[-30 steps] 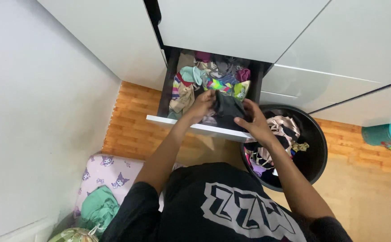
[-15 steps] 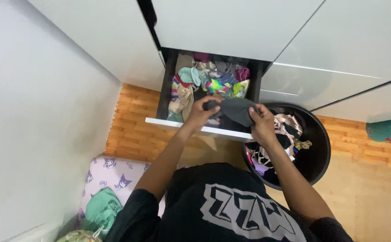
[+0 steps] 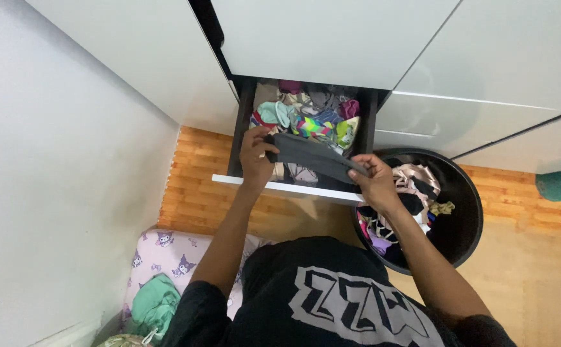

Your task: Sorting through a drawer of small clothing items and placing selected ones into a bin

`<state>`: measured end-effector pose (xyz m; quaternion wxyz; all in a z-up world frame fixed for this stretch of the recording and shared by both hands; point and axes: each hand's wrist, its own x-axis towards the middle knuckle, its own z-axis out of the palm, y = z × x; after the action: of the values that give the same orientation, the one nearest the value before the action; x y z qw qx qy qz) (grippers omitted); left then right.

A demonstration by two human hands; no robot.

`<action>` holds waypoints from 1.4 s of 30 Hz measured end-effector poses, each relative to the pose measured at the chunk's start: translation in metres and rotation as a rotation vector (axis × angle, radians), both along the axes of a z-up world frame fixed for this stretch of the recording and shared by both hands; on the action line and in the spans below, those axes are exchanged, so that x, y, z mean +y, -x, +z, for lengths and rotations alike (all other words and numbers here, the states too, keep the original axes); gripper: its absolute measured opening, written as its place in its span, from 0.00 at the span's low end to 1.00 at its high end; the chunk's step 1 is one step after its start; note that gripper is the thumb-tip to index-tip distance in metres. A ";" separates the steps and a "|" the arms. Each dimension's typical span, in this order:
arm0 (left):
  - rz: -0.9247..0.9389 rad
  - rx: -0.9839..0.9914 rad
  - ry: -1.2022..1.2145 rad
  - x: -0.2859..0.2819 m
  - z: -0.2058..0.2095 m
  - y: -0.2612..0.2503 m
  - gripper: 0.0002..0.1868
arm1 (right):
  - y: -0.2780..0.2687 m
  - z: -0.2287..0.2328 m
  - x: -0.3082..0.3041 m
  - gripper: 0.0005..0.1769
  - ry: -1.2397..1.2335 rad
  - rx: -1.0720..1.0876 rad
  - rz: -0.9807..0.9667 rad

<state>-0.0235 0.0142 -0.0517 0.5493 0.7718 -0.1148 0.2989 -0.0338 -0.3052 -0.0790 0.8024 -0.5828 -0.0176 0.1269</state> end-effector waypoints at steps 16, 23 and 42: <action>-0.370 0.624 0.556 0.018 -0.057 -0.019 0.11 | -0.011 -0.014 -0.009 0.08 -0.199 0.178 -0.124; -0.447 0.554 0.727 0.025 -0.058 -0.017 0.14 | -0.012 0.004 -0.005 0.10 -0.177 0.210 0.101; -0.060 0.800 0.325 0.018 -0.036 -0.009 0.31 | -0.014 -0.031 -0.010 0.12 0.427 0.024 0.310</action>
<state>-0.0142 0.0326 -0.0874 0.6734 0.7268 0.1331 -0.0257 -0.0196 -0.3150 -0.1100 0.6325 -0.7276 -0.0700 0.2562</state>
